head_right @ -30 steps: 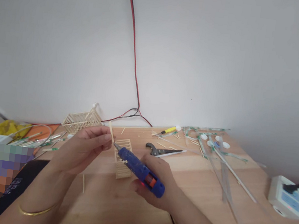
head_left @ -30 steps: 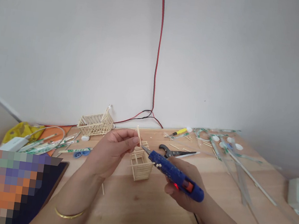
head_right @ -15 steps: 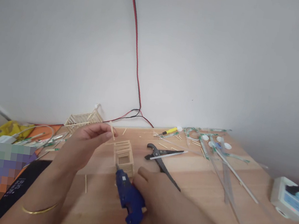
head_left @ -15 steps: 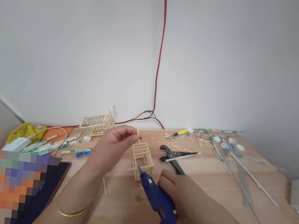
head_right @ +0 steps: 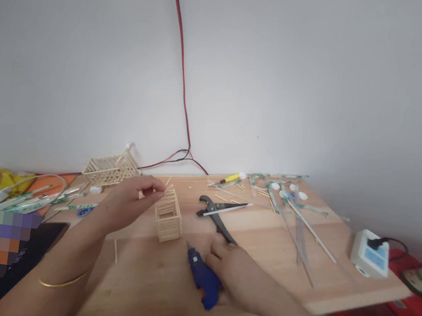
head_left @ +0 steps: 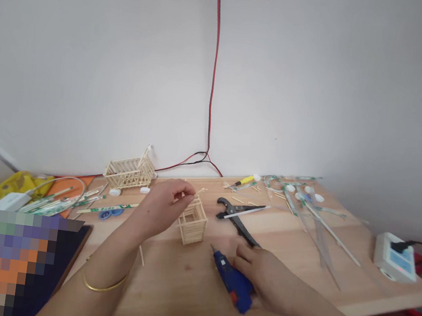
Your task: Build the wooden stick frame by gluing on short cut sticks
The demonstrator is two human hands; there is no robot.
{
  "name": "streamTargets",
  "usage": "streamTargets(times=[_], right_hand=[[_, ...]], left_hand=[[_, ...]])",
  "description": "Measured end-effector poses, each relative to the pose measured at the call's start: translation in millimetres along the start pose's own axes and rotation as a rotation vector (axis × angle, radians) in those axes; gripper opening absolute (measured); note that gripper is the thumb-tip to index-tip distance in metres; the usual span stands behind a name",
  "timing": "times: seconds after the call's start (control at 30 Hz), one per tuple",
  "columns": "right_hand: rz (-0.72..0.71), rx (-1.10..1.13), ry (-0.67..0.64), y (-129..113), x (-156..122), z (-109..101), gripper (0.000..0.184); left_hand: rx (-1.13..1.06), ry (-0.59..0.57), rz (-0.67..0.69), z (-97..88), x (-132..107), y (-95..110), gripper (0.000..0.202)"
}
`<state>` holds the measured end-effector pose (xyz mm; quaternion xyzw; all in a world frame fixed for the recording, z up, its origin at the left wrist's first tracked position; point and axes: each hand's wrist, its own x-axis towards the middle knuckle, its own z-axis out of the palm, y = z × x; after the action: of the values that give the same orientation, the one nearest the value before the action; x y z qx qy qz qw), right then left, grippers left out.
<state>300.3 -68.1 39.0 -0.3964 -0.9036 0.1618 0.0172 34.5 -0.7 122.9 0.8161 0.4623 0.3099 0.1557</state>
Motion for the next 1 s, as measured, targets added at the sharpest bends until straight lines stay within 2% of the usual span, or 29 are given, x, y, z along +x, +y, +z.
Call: streamTargets(times=[0.17, 0.23, 0.3, 0.37, 0.4, 0.47, 0.53, 0.63, 0.73, 0.87, 1.0], right_hand=[[0.194, 0.168, 0.043, 4.9, -0.8, 2.1, 0.026], [0.187, 0.211, 0.018, 4.2, -2.6, -6.7, 0.033], [0.136, 0.218, 0.07, 2.1, -0.9, -21.1, 0.037], [0.054, 0.198, 0.263, -2.7, 7.1, -38.9, 0.026], [0.003, 0.172, 0.404, -6.3, 13.7, -47.9, 0.017], [-0.075, 0.084, 0.668, -15.8, 30.8, -63.3, 0.012], [-0.129, -0.016, 0.796, -26.8, 49.7, -73.2, 0.012], [-0.188, -0.116, 0.78, -39.9, 73.6, -76.3, 0.012], [-0.196, -0.145, 0.749, -43.4, 86.7, -71.1, 0.012], [-0.194, -0.067, 0.729, -33.4, 93.0, -65.3, 0.012], [-0.154, 0.086, 0.705, -16.6, 100.9, -63.2, 0.009]], left_hand=[[0.03, -0.016, 0.038, 1.5, 0.5, -1.0, 0.019], [0.045, -0.034, 0.029, 1.8, 0.2, 0.2, 0.017], [0.066, -0.041, 0.006, 2.9, -0.5, 1.6, 0.015], [0.078, -0.028, -0.019, 4.8, -1.6, 3.1, 0.013], [0.079, -0.019, -0.029, 5.8, -2.3, 4.0, 0.015], [0.081, -0.008, -0.034, 7.7, -4.0, 6.6, 0.022], [0.098, -0.006, -0.028, 8.8, -6.1, 9.8, 0.027], [0.119, 0.0, -0.019, 9.8, -9.3, 14.6, 0.031], [0.126, -0.015, -0.027, 10.9, -10.6, 16.2, 0.032], [0.128, -0.053, -0.016, 4.6, -8.6, 9.3, 0.031], [0.223, 0.014, -0.088, -16.8, -6.5, -3.2, 0.017]])
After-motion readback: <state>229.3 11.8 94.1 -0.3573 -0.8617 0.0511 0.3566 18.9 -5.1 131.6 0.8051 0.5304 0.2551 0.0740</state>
